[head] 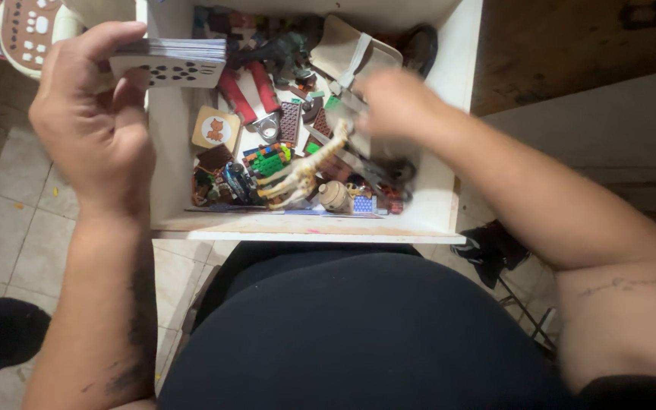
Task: The person sorts through a drawer filled with toys and miscellaneous items. They handle playing cards, a small pouch, and various small toys, moving them around and placing some into a colorful pouch.
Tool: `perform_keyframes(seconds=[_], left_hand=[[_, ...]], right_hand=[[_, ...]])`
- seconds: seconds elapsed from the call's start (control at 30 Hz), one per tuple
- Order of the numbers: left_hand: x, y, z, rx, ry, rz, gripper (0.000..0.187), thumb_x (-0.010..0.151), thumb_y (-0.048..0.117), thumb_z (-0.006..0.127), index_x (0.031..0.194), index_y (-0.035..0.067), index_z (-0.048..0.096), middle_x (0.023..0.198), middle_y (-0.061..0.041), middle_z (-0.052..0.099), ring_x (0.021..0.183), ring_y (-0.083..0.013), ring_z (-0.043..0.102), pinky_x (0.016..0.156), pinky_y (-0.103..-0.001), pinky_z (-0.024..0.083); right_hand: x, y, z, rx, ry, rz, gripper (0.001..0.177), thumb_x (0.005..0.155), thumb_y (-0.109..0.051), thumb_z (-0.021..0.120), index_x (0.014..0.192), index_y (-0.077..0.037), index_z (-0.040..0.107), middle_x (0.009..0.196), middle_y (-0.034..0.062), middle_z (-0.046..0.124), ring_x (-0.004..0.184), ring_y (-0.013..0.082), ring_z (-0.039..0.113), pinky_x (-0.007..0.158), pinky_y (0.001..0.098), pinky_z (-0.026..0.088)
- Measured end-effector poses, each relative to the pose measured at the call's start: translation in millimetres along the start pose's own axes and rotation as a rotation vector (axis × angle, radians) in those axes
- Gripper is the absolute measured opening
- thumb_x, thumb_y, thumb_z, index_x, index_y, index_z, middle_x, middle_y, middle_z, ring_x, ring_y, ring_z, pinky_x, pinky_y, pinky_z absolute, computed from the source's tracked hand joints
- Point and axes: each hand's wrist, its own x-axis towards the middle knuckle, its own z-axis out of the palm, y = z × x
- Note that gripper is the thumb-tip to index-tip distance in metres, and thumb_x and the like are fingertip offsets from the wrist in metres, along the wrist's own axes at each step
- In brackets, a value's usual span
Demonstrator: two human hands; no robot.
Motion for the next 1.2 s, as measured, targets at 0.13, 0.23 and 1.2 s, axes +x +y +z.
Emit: perform_keyframes(seconds=[0.13, 0.23, 1.2], left_hand=[[-2, -2, 0, -0.001, -0.001, 0.007, 0.051, 0.094, -0.031, 0.048, 0.132, -0.001, 0.063, 0.121, -0.010, 0.060, 0.107, -0.0132, 0.062, 0.097, -0.023, 0.057], [-2, -3, 1, 0.011, -0.006, 0.008, 0.050, 0.094, -0.031, 0.048, 0.132, -0.001, 0.062, 0.119, -0.010, 0.060, 0.105, -0.0132, 0.062, 0.096, -0.023, 0.057], [-13, -19, 3, 0.103, -0.054, -0.028, 0.054, 0.091, -0.029, 0.048, 0.134, -0.001, 0.064, 0.114, -0.008, 0.055, 0.104, -0.0124, 0.061, 0.095, -0.022, 0.055]], right_hand=[[28, 33, -15, -0.054, 0.449, -0.119, 0.028, 0.092, -0.024, 0.075, 0.109, -0.003, 0.070, 0.110, 0.0257, 0.067, 0.104, 0.0441, 0.064, 0.089, 0.0535, 0.052], [55, 35, -18, -0.011, 0.328, -0.010, 0.031, 0.089, -0.025, 0.076, 0.110, -0.003, 0.067, 0.109, 0.0257, 0.065, 0.102, 0.0448, 0.063, 0.086, 0.0543, 0.050], [-107, 268, 179, 0.572, 0.567, 0.905, 0.072, 0.086, -0.015, 0.077, 0.149, -0.004, 0.044, 0.143, 0.0238, 0.056, 0.131, 0.0365, 0.056, 0.109, 0.0462, 0.046]])
